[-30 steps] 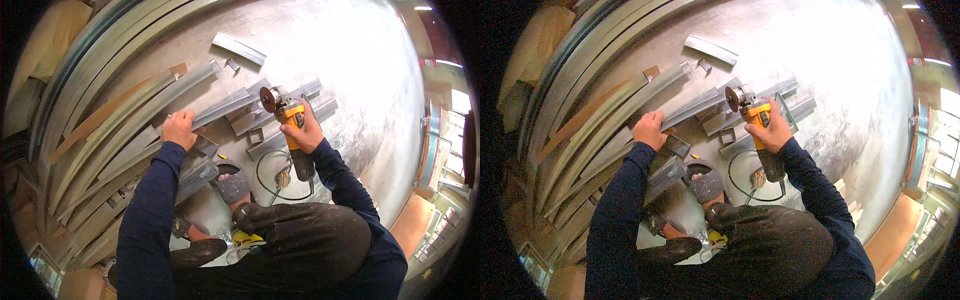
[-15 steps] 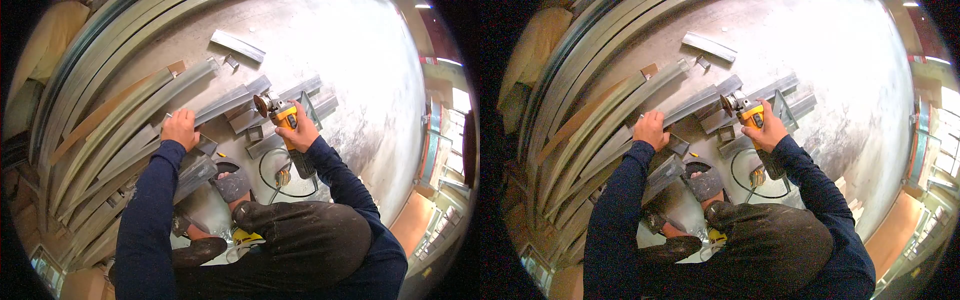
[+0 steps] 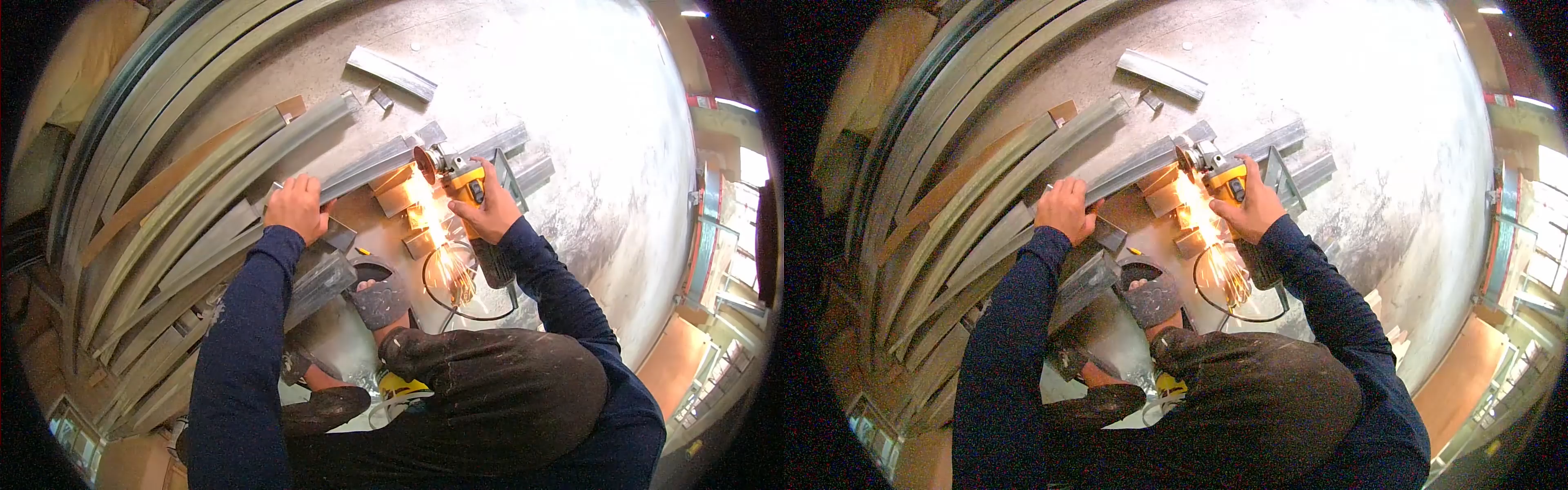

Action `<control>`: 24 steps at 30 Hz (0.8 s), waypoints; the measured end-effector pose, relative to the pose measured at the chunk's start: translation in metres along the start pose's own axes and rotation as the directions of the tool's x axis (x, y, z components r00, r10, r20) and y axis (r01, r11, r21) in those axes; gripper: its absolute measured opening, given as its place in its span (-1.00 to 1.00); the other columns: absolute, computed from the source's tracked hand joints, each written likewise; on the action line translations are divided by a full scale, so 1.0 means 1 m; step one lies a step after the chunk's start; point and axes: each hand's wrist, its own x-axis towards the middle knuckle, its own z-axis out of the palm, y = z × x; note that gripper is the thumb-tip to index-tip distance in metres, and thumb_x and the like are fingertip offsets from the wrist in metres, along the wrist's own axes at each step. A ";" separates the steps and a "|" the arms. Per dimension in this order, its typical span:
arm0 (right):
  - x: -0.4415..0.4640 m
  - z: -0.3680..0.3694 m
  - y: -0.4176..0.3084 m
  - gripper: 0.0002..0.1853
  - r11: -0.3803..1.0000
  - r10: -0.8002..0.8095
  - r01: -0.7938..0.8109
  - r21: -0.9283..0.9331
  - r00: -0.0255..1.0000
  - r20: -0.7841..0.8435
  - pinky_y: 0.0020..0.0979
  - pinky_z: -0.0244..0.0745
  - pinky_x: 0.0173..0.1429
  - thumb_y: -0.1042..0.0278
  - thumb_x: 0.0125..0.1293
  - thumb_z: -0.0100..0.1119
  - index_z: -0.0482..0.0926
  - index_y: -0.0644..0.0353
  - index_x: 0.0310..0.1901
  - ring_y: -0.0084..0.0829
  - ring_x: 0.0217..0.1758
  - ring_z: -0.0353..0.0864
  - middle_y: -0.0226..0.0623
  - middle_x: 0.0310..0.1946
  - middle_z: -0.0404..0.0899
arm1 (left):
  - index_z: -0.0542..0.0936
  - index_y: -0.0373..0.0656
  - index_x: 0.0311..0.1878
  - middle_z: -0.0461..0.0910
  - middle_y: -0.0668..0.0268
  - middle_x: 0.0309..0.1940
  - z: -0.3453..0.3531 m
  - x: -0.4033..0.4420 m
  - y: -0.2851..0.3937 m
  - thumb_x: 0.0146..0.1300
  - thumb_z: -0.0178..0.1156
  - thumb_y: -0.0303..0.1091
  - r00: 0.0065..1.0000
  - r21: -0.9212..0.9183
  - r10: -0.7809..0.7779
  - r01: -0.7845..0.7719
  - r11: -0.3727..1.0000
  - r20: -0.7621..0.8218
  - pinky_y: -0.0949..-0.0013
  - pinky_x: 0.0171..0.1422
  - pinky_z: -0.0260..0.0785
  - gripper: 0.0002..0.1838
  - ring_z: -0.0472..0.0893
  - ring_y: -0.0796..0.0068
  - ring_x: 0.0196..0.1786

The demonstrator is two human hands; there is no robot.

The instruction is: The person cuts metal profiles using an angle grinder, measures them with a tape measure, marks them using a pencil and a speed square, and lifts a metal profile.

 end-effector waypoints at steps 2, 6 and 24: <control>-0.001 -0.004 -0.011 -0.05 0.995 0.098 -0.097 -0.017 0.994 0.049 -0.15 0.52 0.15 0.09 0.22 0.41 0.00 0.18 0.47 0.06 0.04 0.67 0.15 -0.02 0.62 | 0.54 -0.13 -0.19 0.55 0.26 -0.22 0.001 0.000 0.001 0.07 0.41 -0.10 1.000 -0.005 -0.003 0.003 1.000 -0.009 0.21 -0.08 0.50 -0.62 0.60 0.24 -0.09; 0.001 -0.001 0.000 -0.05 0.997 0.039 -0.037 -0.070 0.999 0.028 -0.19 0.51 0.15 0.10 0.25 0.40 -0.03 0.22 0.48 0.04 0.07 0.66 0.16 0.02 0.60 | 0.55 -0.16 -0.18 0.60 0.22 -0.19 0.003 0.002 0.000 0.12 0.38 -0.04 0.999 -0.030 -0.030 0.031 0.999 0.018 0.13 -0.07 0.50 -0.60 0.60 0.18 -0.07; 0.011 0.001 0.006 0.02 0.952 -0.249 0.236 -0.196 0.967 -0.046 -0.08 0.51 0.14 -0.02 0.17 0.40 -0.03 0.23 0.47 0.18 0.07 0.63 0.25 0.00 0.59 | 0.53 -0.11 -0.20 0.57 0.27 -0.23 0.002 0.002 0.000 0.11 0.40 -0.08 0.999 -0.063 -0.012 0.010 0.998 -0.039 0.15 -0.08 0.51 -0.63 0.61 0.23 -0.08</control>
